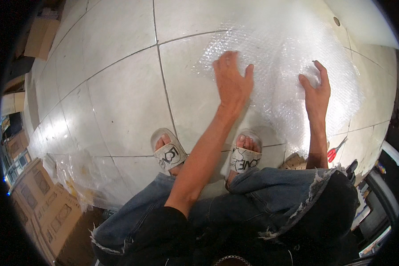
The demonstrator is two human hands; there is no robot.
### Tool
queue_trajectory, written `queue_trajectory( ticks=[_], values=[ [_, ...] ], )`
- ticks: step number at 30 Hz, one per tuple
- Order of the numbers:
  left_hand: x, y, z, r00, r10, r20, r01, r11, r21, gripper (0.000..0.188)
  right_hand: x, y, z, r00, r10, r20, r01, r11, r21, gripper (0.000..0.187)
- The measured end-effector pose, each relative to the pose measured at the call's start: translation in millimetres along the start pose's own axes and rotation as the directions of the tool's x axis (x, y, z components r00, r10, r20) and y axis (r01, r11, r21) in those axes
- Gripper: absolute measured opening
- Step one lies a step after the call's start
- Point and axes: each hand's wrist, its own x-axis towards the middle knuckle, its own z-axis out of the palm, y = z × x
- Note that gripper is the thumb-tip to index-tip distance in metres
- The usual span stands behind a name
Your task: The person sits on a tiled floor and uses red-handled scissors to cut a large sheet of bubble wrap into smaller pieces. They repeatedly cut along the grid lines and gather the cut sections.
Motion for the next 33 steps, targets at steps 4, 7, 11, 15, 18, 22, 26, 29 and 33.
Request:
queue_trajectory(
  ticks=[4,7,11,15,18,22,26,29,33],
  values=[
    [6.9,-16.6,-4.6,0.962,-0.110,0.249,0.123,0.992,-0.038,0.037,-0.4,4.1,-0.3,0.989,-0.130,-0.076,0.120,0.985,-0.123,0.046],
    [1.6,-20.4,2.6,0.980,-0.091,0.177,0.102,0.993,-0.054,0.037,-2.8,-3.2,-4.3,0.988,-0.149,-0.037,0.144,0.982,-0.125,0.044],
    [1.7,-22.5,5.6,0.979,-0.121,0.165,0.138,0.986,-0.097,0.038,-0.4,-1.0,-7.5,0.986,-0.160,-0.048,0.154,0.981,-0.114,0.040],
    [-0.7,-14.9,4.6,0.988,-0.142,0.063,0.151,0.972,-0.182,0.037,-1.5,-1.3,-9.8,0.978,-0.202,-0.041,0.195,0.972,-0.128,0.040],
    [1.5,-21.4,4.6,0.973,-0.214,0.085,0.214,0.977,0.012,0.035,-2.7,-1.2,-7.8,0.977,-0.208,-0.041,0.201,0.971,-0.132,0.039],
    [2.8,-28.9,-0.4,0.967,-0.198,0.160,0.223,0.961,-0.164,0.032,-2.3,-3.4,-7.1,0.970,-0.244,-0.005,0.242,0.962,-0.125,0.039],
    [2.8,-22.6,0.8,0.997,-0.079,0.027,0.080,0.996,-0.044,0.020,-2.8,-5.3,-5.5,0.980,-0.197,0.013,0.197,0.968,-0.153,0.037],
    [6.9,-22.4,-4.3,0.990,-0.081,0.115,0.093,0.990,-0.104,0.016,-3.6,-5.7,-3.3,0.981,-0.192,-0.002,0.187,0.958,-0.217,0.035],
    [-0.1,-0.3,-17.0,0.981,-0.067,0.184,0.097,0.982,-0.159,0.018,-6.0,-6.2,-0.3,0.979,-0.202,-0.035,0.188,0.953,-0.239,0.031]
  ],
)
